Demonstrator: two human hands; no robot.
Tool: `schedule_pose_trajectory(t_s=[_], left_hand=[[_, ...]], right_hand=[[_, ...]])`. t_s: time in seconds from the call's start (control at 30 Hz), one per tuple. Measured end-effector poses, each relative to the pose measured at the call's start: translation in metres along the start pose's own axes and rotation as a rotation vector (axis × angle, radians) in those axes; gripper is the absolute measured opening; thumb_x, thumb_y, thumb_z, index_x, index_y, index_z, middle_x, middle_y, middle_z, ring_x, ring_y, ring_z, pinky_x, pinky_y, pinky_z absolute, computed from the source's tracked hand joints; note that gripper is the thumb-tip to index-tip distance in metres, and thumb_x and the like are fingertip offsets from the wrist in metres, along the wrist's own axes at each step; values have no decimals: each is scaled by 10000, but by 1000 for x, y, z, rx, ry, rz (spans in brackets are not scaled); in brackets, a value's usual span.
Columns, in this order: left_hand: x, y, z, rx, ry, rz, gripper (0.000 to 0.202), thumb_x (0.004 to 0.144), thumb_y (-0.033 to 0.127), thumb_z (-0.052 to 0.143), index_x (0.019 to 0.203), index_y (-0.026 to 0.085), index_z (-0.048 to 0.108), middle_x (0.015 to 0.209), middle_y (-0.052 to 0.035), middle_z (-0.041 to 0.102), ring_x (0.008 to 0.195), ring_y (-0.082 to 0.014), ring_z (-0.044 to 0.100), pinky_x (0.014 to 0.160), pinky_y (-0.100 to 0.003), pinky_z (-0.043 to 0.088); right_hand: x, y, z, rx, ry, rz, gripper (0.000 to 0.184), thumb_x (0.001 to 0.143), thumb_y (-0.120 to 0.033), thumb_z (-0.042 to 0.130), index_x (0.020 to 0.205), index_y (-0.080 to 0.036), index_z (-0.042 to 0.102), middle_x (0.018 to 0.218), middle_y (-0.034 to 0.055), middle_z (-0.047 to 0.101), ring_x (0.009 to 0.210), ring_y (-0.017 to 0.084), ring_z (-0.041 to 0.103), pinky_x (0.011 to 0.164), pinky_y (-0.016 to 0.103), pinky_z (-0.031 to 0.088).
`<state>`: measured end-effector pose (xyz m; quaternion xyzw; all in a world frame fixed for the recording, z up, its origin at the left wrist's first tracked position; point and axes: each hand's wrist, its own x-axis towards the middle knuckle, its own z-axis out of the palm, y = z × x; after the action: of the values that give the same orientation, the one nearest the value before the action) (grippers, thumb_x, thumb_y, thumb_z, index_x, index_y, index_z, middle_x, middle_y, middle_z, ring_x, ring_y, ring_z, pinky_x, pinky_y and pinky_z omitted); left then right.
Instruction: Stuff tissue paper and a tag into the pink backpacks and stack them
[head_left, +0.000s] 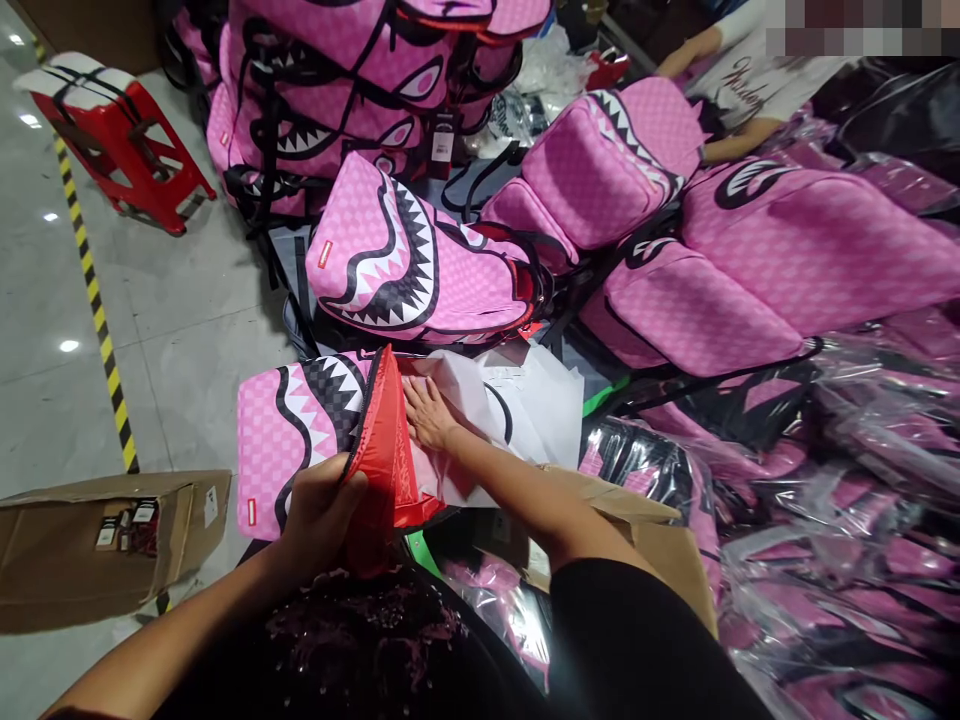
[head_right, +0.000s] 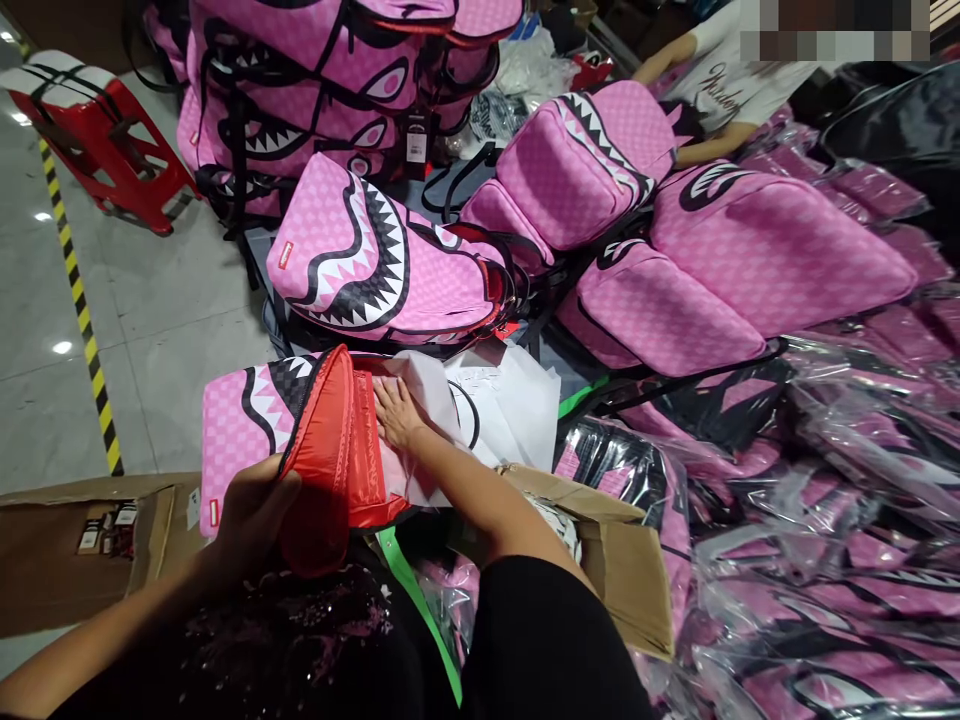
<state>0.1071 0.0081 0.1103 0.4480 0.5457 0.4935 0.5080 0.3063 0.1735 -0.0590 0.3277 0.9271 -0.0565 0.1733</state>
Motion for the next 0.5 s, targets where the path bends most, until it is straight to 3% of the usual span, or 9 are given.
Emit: schedule_pose_trajectory(t_s=[0.13, 0.27, 0.37, 0.5], left_hand=[[2, 0, 0, -16, 3, -19, 351, 950, 363, 582, 674, 148, 555, 616, 19, 452, 570, -88, 383, 505, -213, 313], [6, 3, 1, -42, 19, -33, 328, 931, 398, 603, 716, 150, 611, 623, 7, 488, 565, -100, 406, 502, -224, 323], [7, 5, 2, -19, 28, -46, 354, 920, 425, 610, 687, 158, 603, 611, 2, 487, 558, -108, 407, 500, -239, 324], [4, 4, 1, 7, 33, -83, 359, 914, 441, 616, 682, 167, 610, 618, -6, 496, 568, -118, 414, 511, -253, 342]], right_hand=[[11, -9, -12, 9, 19, 43, 627, 991, -359, 386, 1556, -92, 341, 1629, 223, 245, 1517, 387, 197, 1219, 632, 118], [-14, -3, -22, -29, 14, -141, 727, 948, -496, 484, 1530, -73, 383, 1629, 223, 247, 1524, 384, 166, 1239, 596, 58], [-28, -6, -20, -41, -62, -176, 880, 850, -612, 591, 1522, -79, 396, 1626, 224, 257, 1518, 394, 178, 1238, 596, 43], [-27, -20, -13, -22, -125, -145, 715, 891, -496, 561, 1496, -130, 458, 1586, 180, 372, 1521, 362, 192, 1246, 576, 13]])
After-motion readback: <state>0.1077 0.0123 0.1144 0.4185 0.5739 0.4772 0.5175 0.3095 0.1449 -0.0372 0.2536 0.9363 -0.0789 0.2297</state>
